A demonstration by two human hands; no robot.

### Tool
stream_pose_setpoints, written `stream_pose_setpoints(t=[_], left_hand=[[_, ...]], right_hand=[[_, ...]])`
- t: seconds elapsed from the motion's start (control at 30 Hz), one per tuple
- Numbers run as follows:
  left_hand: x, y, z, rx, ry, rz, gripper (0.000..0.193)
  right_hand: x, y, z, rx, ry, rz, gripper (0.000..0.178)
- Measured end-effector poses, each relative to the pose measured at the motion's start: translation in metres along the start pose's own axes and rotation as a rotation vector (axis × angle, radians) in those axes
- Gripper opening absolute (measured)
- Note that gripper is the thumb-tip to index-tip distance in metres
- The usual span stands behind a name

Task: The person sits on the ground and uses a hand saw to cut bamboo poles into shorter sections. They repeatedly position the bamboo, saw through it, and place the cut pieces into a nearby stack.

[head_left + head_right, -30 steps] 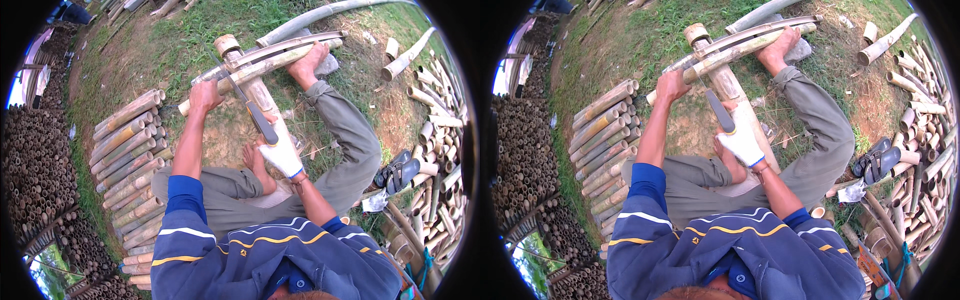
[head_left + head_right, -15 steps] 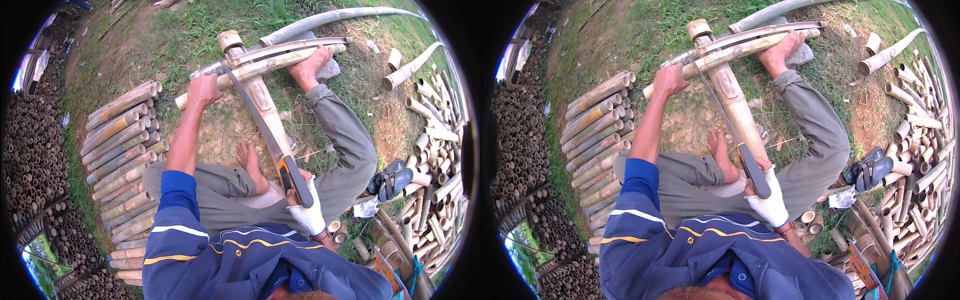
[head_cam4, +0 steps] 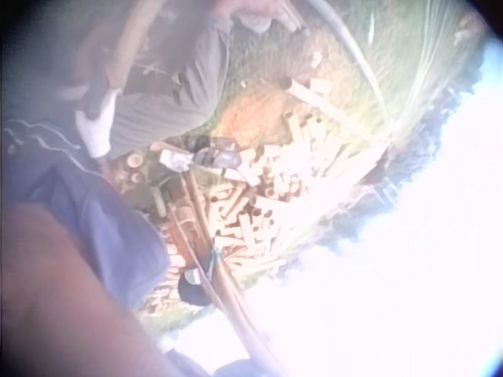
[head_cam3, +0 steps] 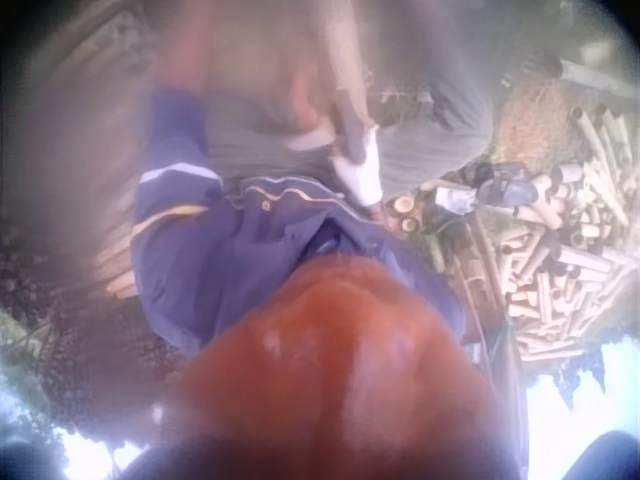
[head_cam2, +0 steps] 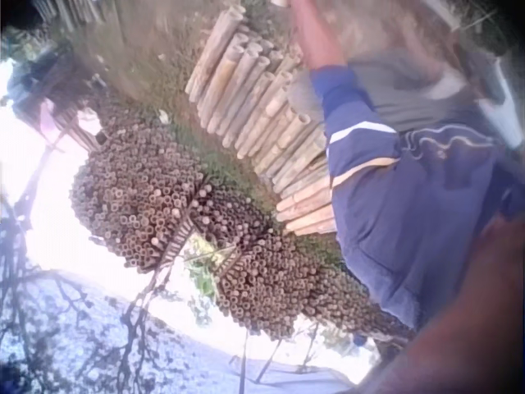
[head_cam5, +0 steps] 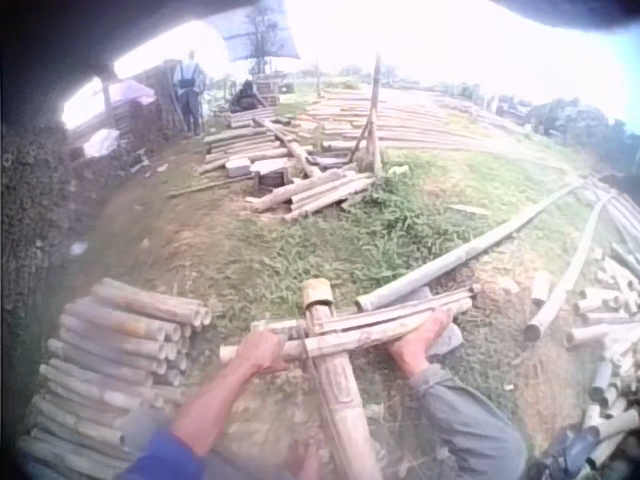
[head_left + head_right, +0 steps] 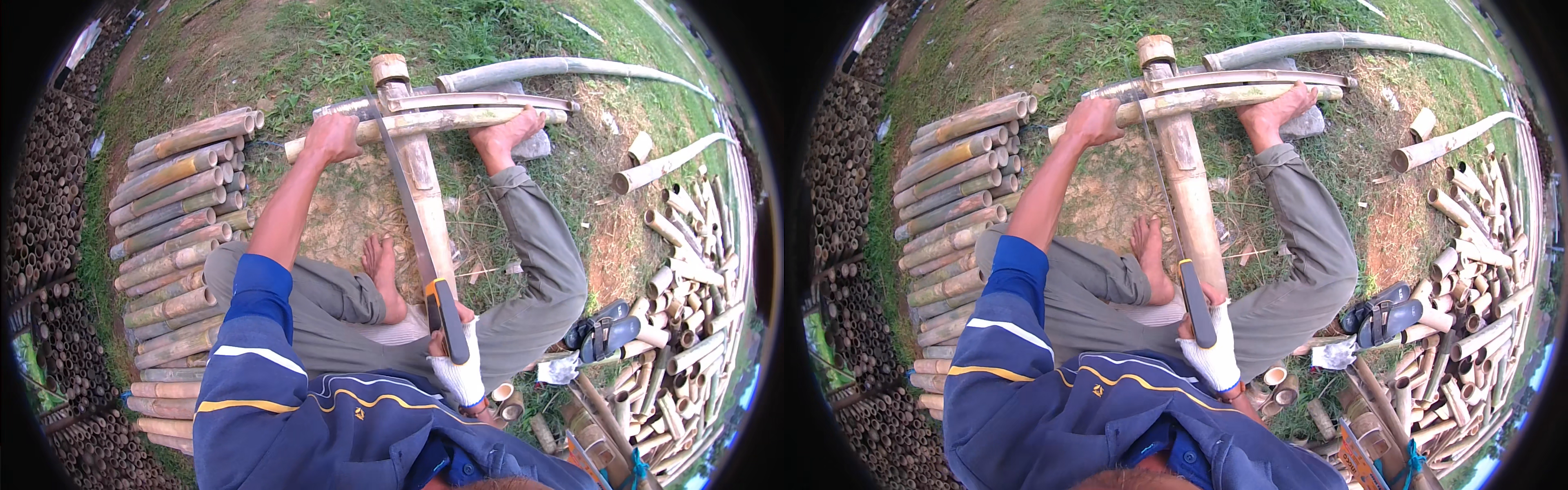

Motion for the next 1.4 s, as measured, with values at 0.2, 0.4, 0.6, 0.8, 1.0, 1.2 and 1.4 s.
stream_pose_setpoints(t=[0.2, 0.4, 0.6, 0.8, 1.0, 1.2, 1.4], left_hand=[[0.002, 0.013, -0.005, -0.01, -0.046, -0.025, 0.046], [-0.002, -0.004, 0.001, 0.016, 0.05, -0.028, 0.051], [-0.006, 0.019, -0.015, -0.003, -0.013, -0.044, 0.047], [0.018, 0.01, -0.002, 0.015, -0.064, -0.003, 0.039], [0.007, -0.005, 0.011, 0.051, 0.02, -0.031, 0.047], [0.003, 0.003, 0.006, 0.019, 0.006, -0.036, 0.044], [0.008, 0.002, 0.009, 0.01, -0.01, 0.009, 0.045]], right_hand=[[-0.132, 0.049, 0.03, -0.15, -0.057, 0.013, 0.054], [-0.226, 0.072, 0.03, -0.137, -0.185, 0.103, 0.06], [0.02, 0.005, 0.023, -0.003, 0.065, -0.034, 0.061], [-0.145, 0.056, 0.036, -0.099, -0.104, 0.007, 0.052], [-0.228, 0.073, 0.028, -0.172, -0.09, 0.035, 0.062], [0.018, -0.004, 0.002, 0.001, -0.016, -0.017, 0.065], [-0.12, 0.028, 0.014, 0.053, -0.293, 0.107, 0.059]])
Point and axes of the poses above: each hand's wrist, its own x-axis away from the middle knuckle, its own y-axis out of the palm, z = x × y, the point moved 10 cm from there along -x, towards the middle knuckle, and after that the axes turned 8 degrees about -y, right-handed, at the moved point
